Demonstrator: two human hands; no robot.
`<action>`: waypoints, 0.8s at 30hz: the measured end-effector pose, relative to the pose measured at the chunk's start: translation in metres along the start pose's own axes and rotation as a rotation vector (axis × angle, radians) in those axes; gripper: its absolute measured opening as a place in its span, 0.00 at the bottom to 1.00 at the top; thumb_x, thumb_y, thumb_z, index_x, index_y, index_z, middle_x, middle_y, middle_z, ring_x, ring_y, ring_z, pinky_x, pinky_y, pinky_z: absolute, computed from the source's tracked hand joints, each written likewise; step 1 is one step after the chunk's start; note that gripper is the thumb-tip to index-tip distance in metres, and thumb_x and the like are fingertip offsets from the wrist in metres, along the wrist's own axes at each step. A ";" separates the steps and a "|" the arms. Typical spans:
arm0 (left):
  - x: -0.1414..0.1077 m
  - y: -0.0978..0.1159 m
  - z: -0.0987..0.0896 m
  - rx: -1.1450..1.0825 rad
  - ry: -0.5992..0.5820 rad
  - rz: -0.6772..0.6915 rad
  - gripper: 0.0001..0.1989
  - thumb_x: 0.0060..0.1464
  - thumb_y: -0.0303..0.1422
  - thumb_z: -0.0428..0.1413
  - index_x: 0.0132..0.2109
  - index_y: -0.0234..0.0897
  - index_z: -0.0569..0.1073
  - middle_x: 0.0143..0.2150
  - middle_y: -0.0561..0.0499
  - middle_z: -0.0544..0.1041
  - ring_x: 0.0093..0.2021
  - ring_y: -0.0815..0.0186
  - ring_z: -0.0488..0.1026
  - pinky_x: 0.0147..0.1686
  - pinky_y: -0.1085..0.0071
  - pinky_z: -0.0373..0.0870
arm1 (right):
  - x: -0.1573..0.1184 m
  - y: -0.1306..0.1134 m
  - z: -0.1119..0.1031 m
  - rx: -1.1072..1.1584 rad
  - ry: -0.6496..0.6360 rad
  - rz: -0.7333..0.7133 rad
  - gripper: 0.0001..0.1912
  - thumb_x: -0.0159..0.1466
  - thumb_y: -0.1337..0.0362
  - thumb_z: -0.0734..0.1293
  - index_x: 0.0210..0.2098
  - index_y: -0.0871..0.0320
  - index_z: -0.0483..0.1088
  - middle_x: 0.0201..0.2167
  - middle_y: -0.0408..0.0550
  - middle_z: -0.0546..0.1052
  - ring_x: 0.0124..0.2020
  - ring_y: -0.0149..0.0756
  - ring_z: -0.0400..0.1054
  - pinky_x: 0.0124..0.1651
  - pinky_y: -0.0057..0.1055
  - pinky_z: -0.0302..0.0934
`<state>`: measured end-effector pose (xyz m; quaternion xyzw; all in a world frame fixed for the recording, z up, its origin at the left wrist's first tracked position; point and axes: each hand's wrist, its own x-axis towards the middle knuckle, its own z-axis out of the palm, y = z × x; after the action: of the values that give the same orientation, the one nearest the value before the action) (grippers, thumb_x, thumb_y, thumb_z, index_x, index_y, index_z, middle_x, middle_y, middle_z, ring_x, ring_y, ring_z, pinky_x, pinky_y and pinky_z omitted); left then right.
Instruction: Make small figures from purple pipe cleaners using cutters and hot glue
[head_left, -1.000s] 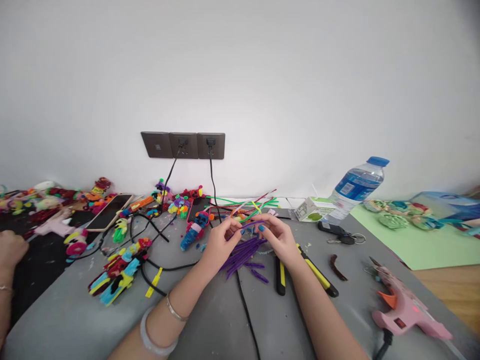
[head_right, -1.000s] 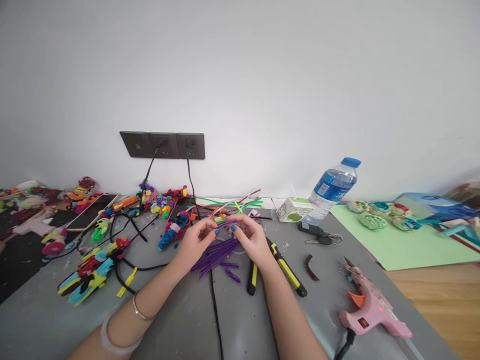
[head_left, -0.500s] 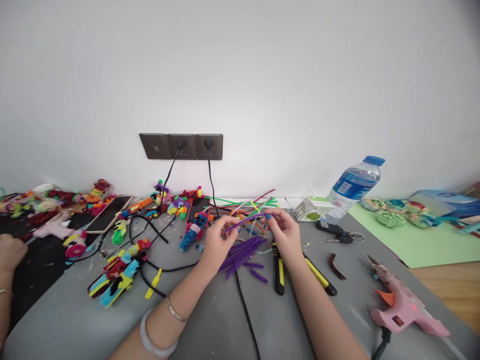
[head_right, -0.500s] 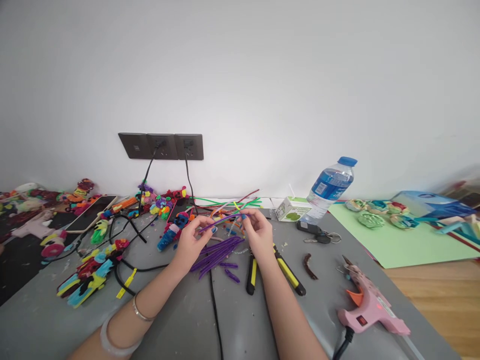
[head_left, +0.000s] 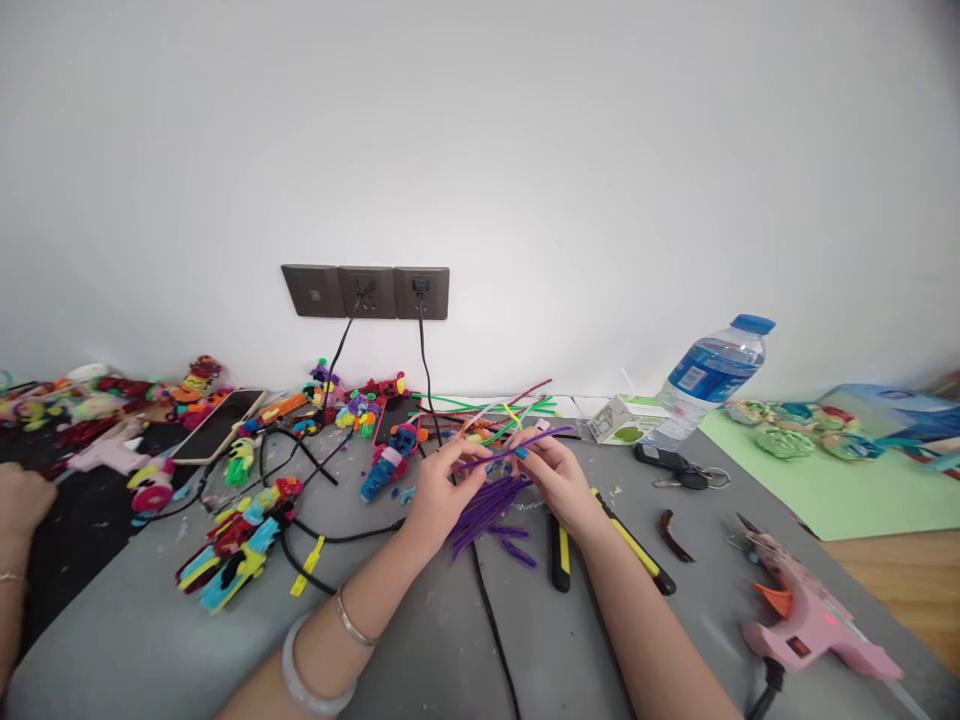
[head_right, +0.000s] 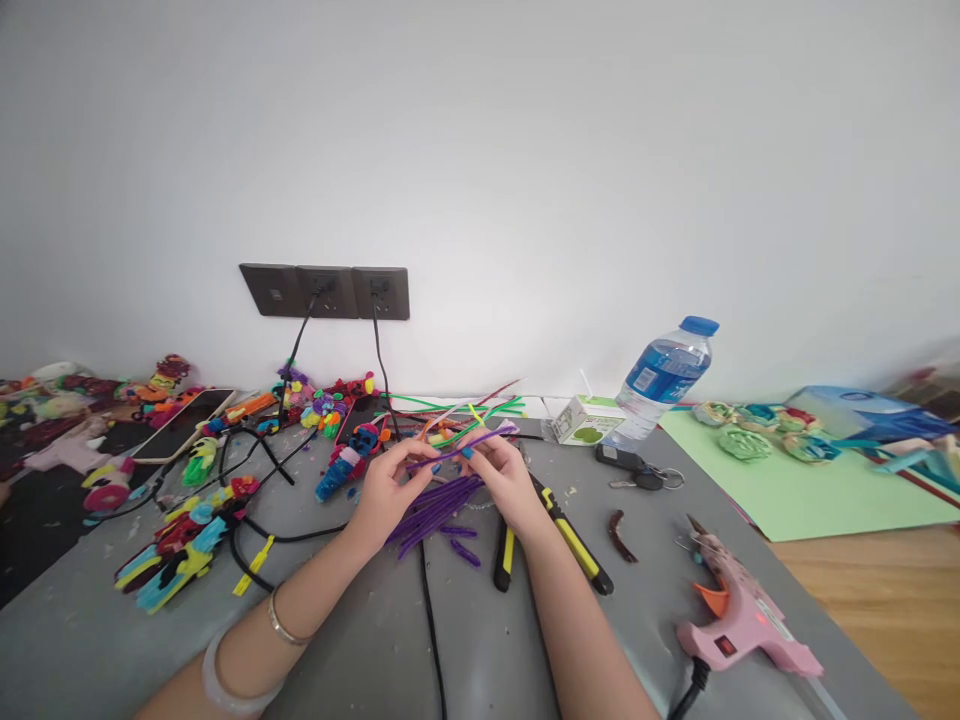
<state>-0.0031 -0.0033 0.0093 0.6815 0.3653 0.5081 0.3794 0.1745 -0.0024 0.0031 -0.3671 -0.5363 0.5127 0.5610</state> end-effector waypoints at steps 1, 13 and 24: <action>0.000 0.000 0.000 -0.020 0.008 0.000 0.07 0.54 0.26 0.54 0.39 0.36 0.75 0.38 0.48 0.79 0.40 0.64 0.76 0.38 0.72 0.71 | 0.000 0.000 0.000 0.014 0.006 -0.010 0.12 0.59 0.53 0.71 0.34 0.54 0.72 0.30 0.44 0.74 0.26 0.32 0.64 0.31 0.29 0.61; 0.000 -0.005 -0.008 0.437 -0.569 0.109 0.02 0.51 0.31 0.62 0.32 0.39 0.76 0.24 0.60 0.65 0.27 0.73 0.65 0.62 0.60 0.53 | 0.006 -0.005 -0.007 0.228 0.245 -0.100 0.08 0.56 0.58 0.71 0.31 0.52 0.69 0.30 0.44 0.76 0.27 0.34 0.68 0.31 0.32 0.65; -0.008 0.006 -0.002 0.466 -0.605 0.136 0.04 0.49 0.25 0.57 0.32 0.37 0.72 0.34 0.53 0.73 0.37 0.66 0.70 0.44 0.70 0.62 | 0.006 -0.001 -0.003 0.199 0.202 -0.076 0.10 0.56 0.59 0.73 0.33 0.53 0.69 0.33 0.44 0.77 0.27 0.32 0.68 0.31 0.30 0.63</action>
<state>-0.0062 -0.0122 0.0115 0.8912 0.2964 0.2114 0.2704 0.1772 0.0040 0.0055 -0.3386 -0.4371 0.5023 0.6648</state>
